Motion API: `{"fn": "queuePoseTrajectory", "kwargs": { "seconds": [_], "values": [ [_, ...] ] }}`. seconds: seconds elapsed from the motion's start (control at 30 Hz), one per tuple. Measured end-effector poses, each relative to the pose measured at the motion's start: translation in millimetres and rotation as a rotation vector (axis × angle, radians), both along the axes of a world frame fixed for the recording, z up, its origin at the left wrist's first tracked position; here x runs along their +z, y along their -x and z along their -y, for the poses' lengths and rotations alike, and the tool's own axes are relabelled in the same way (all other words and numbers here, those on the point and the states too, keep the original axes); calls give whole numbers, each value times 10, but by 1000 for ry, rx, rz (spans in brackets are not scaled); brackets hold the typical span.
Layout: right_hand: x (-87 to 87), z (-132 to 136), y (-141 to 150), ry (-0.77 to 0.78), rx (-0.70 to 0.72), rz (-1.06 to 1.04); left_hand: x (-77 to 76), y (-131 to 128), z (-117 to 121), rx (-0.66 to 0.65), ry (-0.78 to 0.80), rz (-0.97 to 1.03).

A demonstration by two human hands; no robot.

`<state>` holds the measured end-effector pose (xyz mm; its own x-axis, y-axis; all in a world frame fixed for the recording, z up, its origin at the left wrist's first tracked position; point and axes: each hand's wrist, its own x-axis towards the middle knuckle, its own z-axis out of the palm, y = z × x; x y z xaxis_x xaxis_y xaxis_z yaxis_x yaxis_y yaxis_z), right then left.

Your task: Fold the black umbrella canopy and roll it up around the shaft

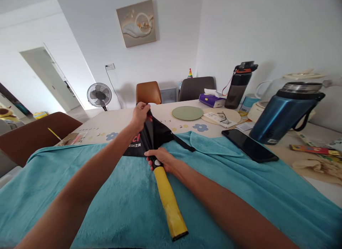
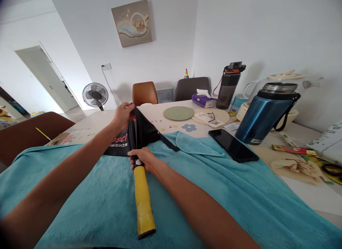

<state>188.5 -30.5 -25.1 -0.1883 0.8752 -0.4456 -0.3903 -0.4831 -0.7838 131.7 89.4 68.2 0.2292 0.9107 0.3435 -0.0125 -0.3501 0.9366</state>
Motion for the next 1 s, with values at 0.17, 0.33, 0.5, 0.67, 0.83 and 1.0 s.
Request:
{"fn": "queuePoseTrajectory", "kwargs": {
  "seconds": [0.17,0.33,0.5,0.67,0.83,1.0],
  "values": [
    [70,45,1,11,3,-3,175,369,47,66,5,75],
    [72,37,-15,17,5,-30,-78,985,147,181,25,-89],
    [35,19,-31,-12,40,-66,-646,1554,184,306,-88,-668],
    [46,39,-42,-14,65,-59,-990,1634,258,199,-286,-1304],
    [41,35,-50,-7,61,-93,-891,1586,359,293,-348,-1449],
    [35,31,-42,12,75,-116,-871,1549,415,251,-390,-1625]
  ]
}}
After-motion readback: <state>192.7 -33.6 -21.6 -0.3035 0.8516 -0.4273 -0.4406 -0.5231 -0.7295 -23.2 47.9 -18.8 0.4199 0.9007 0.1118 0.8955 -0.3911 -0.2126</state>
